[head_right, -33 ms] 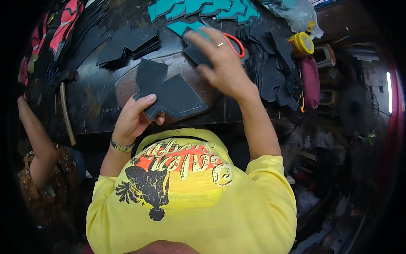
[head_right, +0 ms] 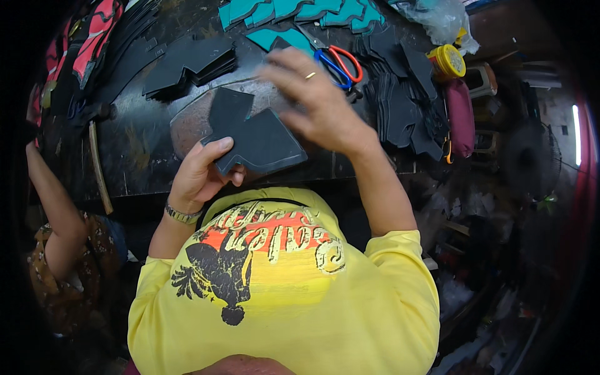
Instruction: The person uses a hammer and a pointed tool to separate a teal rubber piece from a black rubber sheet, then uses scissors to trim the edges of the black rubber. The person repeats the process with another teal piece, separating and trimming the rubber pieces on a cluttered workbench.
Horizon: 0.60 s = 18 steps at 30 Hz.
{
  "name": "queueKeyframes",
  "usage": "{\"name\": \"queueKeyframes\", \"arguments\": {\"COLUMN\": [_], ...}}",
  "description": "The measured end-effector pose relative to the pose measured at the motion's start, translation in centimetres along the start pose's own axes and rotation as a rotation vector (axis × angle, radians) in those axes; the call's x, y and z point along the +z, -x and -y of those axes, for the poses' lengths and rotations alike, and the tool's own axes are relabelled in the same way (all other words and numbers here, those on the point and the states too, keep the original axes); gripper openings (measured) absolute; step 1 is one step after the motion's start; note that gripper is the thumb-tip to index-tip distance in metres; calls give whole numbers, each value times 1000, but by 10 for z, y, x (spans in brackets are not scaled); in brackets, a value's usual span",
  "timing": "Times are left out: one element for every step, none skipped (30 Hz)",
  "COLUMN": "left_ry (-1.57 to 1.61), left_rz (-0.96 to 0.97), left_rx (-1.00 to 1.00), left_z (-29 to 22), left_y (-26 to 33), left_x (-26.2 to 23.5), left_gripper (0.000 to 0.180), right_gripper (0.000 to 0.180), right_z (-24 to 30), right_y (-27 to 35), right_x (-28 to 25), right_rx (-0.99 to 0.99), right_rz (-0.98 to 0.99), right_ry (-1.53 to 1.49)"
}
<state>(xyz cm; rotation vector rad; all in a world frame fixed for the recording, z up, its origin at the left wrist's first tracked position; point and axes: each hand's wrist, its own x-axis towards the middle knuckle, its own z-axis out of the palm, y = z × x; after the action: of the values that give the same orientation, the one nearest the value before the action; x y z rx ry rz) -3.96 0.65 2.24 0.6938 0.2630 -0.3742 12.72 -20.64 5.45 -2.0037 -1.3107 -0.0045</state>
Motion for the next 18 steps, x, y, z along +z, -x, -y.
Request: {"name": "queueKeyframes", "arguments": {"left_ry": [72, 166, 275, 340, 227, 58, -84, -252, -317, -467, -703, -822, -732, -662, -595, -662, -733, -815], "left_rz": [41, 201, 372, 536, 698, 737, 775, 609, 236, 0, -280, -338, -305, -237, -192, -157, -142, -157], "left_rx": [-56, -101, -127, -157, -141, 40, 270, 480, 606, 719, 806, 818, 669, 530, 380, 354, 319, 262], "left_z": [1, 2, 3, 1, -5, -12, -19, -28, -30, -38, -38, -39, -39, -38, -35, -31, -27, -25], "left_y": [-1, -1, 2, 3, 9, 14, 19, 18, 22, 12, 0, -12, -23, -31, -38, -45, -49, -52], "left_x": [2, 6, 12, 17, 21, 25, 28, 27, 29, 23, 19, 13, 6, -2, -8, -12, -15, -16], "left_gripper": [42, 50, 58, 66, 80, 80, 80, 70, 47, 28, 31, 37, 36, 34, 33, 32, 30, 29], "right_gripper": [46, 29, 23, 17, 13, 13, 13, 13, 14, 14, 14, 14, 14, 14, 14, 14, 14, 15], "right_z": [10, 16, 23, 28, 31, 30, 29, 28, 26, 24, 24, 23, 24, 25, 27, 30, 32, 34], "right_y": [2, 4, 10, 17, 22, 24, 29, 34, 39, 42, 46, 49, 52, 54, 55, 55, 55, 54], "right_x": [4, 3, 2, 0, -1, 2, 4, 7, 11, 18, 23, 28, 32, 35, 36, 35, 33, 29], "right_rx": [-62, -94, 66, 261, 441, 407, 471, 496, 518, 542, 552, 566, 570, 582, 585, 589, 572, 553], "right_rz": [127, 154, 96, 68, 31, -58, -27, -6, 18, 28, 33, 50, 60, 100, 135, 163, 190, 209], "right_ry": [-115, -231, -479, -702, -939, -1069, -1033, -1019, -1005, -1017, -1043, -1016, -995, -915, -840, -761, -615, -466]}}
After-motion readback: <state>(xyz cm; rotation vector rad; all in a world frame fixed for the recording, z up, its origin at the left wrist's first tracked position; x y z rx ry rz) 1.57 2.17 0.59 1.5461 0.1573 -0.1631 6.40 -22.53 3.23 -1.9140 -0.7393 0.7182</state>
